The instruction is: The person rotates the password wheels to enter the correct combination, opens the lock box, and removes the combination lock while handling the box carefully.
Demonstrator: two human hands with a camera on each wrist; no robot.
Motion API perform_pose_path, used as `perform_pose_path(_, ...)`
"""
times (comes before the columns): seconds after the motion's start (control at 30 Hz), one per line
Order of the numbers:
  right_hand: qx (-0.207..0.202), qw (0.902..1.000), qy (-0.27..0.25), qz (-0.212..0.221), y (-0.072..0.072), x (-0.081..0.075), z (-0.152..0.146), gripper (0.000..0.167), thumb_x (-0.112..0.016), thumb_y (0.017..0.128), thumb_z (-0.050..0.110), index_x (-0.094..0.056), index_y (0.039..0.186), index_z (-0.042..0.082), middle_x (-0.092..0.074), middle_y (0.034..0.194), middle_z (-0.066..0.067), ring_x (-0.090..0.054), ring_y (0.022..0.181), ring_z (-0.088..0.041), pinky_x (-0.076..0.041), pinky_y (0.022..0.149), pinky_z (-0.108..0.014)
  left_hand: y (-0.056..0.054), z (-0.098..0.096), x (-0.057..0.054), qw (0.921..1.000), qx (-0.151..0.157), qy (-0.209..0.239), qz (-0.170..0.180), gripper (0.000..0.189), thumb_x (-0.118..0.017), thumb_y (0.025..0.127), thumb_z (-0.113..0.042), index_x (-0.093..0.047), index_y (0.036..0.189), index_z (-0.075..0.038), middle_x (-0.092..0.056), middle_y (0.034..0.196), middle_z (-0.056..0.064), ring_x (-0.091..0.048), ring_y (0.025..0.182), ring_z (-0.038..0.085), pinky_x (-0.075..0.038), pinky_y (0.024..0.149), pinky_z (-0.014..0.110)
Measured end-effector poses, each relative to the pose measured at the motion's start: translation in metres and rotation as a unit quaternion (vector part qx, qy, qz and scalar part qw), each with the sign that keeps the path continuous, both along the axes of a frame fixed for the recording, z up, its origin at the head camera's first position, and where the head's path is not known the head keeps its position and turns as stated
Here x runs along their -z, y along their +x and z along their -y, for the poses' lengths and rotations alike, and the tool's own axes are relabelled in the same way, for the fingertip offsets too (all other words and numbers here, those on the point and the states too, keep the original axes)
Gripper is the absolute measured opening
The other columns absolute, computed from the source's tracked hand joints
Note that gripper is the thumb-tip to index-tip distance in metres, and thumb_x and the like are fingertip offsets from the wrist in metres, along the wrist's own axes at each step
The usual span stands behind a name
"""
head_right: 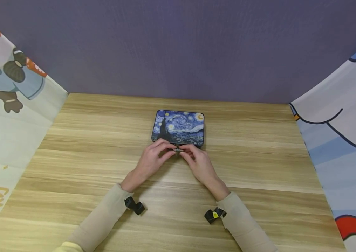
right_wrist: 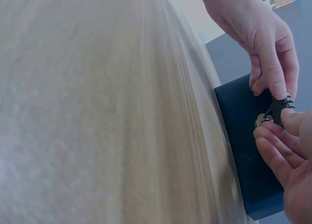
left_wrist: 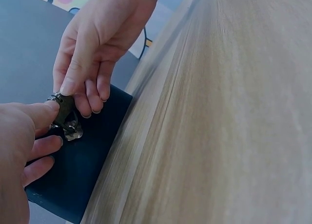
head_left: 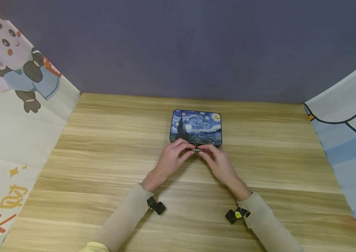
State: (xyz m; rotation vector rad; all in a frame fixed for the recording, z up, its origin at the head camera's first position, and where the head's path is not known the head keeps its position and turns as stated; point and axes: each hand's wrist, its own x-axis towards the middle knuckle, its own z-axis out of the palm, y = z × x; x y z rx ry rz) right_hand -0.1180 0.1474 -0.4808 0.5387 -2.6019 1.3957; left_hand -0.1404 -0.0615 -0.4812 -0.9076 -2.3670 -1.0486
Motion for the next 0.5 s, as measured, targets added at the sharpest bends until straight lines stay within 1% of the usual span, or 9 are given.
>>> perform_pose_path(0.23, 0.002, 1.0, -0.001, -0.001, 0.0001, -0.0002, 0.0005, 0.02, -0.07, 0.098, 0.007, -0.071, 0.118, 0.006, -0.077, 0.098, -0.006, -0.074, 0.091, -0.022, -0.061, 0.081, -0.04, 0.0005, 0.0003, -0.0006, 1.0, 0.002, 0.002, -0.001, 0.017, -0.083, 0.088, -0.013, -0.077, 0.103, -0.007, -0.072, 0.101, 0.003, -0.068, 0.085, 0.013, -0.057, 0.076, 0.019)
perform_pose_path(0.5, 0.001, 1.0, 0.0, -0.001, 0.0005, -0.0005, 0.0002, 0.02, -0.07, 0.098, 0.007, -0.071, 0.118, 0.006, -0.077, 0.098, -0.006, -0.074, 0.091, -0.022, -0.061, 0.08, -0.039, 0.0003, 0.0001, -0.0001, 1.0, 0.003, 0.003, 0.001, 0.017, -0.083, 0.088, -0.012, -0.077, 0.103, -0.007, -0.072, 0.101, 0.003, -0.068, 0.084, 0.012, -0.057, 0.075, 0.02)
